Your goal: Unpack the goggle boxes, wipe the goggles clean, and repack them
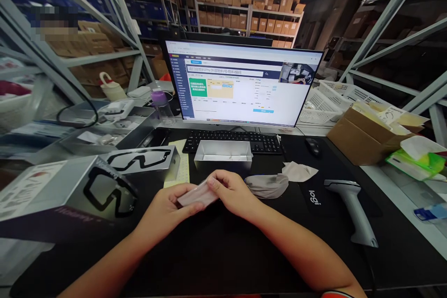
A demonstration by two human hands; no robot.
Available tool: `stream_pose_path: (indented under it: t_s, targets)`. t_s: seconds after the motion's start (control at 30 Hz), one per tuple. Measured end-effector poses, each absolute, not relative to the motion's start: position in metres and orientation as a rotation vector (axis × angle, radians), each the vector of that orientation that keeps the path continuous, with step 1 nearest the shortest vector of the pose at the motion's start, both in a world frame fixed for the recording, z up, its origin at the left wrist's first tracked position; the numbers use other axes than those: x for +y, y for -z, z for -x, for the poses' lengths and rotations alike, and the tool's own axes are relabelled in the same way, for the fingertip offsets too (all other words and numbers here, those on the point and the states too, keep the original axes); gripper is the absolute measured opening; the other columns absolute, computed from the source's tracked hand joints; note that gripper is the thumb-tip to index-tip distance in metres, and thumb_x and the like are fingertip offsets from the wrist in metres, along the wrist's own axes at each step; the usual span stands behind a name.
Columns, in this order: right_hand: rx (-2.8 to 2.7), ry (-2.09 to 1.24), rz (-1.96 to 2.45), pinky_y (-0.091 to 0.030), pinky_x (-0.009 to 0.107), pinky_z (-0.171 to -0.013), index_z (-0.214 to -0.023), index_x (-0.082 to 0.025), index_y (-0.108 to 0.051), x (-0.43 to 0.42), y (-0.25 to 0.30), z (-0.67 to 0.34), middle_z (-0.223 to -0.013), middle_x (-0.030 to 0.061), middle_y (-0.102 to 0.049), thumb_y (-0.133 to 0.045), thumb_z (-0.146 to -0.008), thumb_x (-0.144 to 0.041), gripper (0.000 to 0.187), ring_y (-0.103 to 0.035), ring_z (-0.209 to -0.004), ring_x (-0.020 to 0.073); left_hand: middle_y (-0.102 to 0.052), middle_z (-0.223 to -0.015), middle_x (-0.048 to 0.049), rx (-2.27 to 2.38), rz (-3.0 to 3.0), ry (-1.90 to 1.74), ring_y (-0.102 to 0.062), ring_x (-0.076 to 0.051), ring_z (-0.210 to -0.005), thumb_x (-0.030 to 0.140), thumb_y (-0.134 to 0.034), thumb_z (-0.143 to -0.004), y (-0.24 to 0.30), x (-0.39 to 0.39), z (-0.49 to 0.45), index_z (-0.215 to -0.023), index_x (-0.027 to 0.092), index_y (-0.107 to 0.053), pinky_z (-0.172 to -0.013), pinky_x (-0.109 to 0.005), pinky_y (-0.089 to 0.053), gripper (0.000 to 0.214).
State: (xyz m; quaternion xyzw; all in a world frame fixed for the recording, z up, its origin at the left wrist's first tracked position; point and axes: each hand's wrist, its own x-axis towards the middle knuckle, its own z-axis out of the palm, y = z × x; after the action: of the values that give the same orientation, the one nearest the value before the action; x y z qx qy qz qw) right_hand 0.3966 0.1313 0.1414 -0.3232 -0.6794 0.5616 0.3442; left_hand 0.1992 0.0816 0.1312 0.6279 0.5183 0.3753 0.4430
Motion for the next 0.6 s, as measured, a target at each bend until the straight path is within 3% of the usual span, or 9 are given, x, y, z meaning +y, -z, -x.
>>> stream_pose_path:
  t_s: [0.07, 0.27, 0.37, 0.5, 0.6]
  targets:
    - [-1.804, -1.354, 0.859, -0.039, 0.023, -0.058, -0.079, -0.017, -0.062, 0.128, -0.140, -0.394, -0.070, -0.0016, -0.056, -0.058, -0.091, -0.058, 0.043, -0.049, -0.063, 0.0121, -0.071, -0.078, 0.0006, 1.287, -1.581, -0.894, -0.061, -0.016, -0.071, 0.041, -0.075, -0.076, -0.130, 0.081, -0.199, -0.092, 0.020, -0.074, -0.063, -0.024, -0.043, 0.026]
    - [-1.879, -0.870, 0.993, -0.035, 0.025, -0.057, -0.074, -0.020, -0.059, 0.119, -0.132, -0.393, -0.065, -0.0013, -0.056, -0.049, -0.099, -0.045, 0.037, -0.050, -0.061, 0.0130, -0.067, -0.065, -0.0019, 1.279, -1.620, -0.731, -0.058, -0.015, -0.062, 0.048, -0.068, -0.082, -0.128, 0.081, -0.195, -0.068, 0.016, -0.069, -0.058, -0.024, -0.038, 0.035]
    - [-1.913, -0.860, 0.958, -0.036, 0.025, -0.059, -0.076, -0.020, -0.059, 0.120, -0.132, -0.395, -0.066, -0.0015, -0.057, -0.048, -0.100, -0.043, 0.036, -0.051, -0.062, 0.0129, -0.068, -0.070, -0.0024, 1.182, -1.576, -0.780, -0.059, -0.015, -0.064, 0.050, -0.065, -0.084, -0.129, 0.080, -0.196, -0.076, 0.015, -0.070, -0.059, -0.023, -0.041, 0.035]
    - [-1.949, -0.957, 0.870, -0.036, 0.024, -0.060, -0.077, -0.020, -0.058, 0.119, -0.136, -0.396, -0.068, -0.0020, -0.057, -0.045, -0.102, -0.046, 0.039, -0.051, -0.062, 0.0124, -0.073, -0.083, -0.0029, 1.158, -1.431, -0.892, -0.063, -0.017, -0.070, 0.044, -0.073, -0.077, -0.133, 0.079, -0.199, -0.101, 0.018, -0.071, -0.063, -0.024, -0.046, 0.035]
    - [-1.940, -0.962, 0.885, -0.036, 0.025, -0.061, -0.076, -0.019, -0.059, 0.115, -0.138, -0.392, -0.069, -0.0003, -0.058, -0.030, -0.105, -0.051, 0.052, -0.051, -0.064, 0.0133, -0.073, -0.082, -0.0034, 1.220, -1.448, -0.891, -0.064, -0.018, -0.072, 0.040, -0.070, -0.079, -0.133, 0.078, -0.202, -0.097, 0.018, -0.073, -0.064, -0.025, -0.046, 0.029]
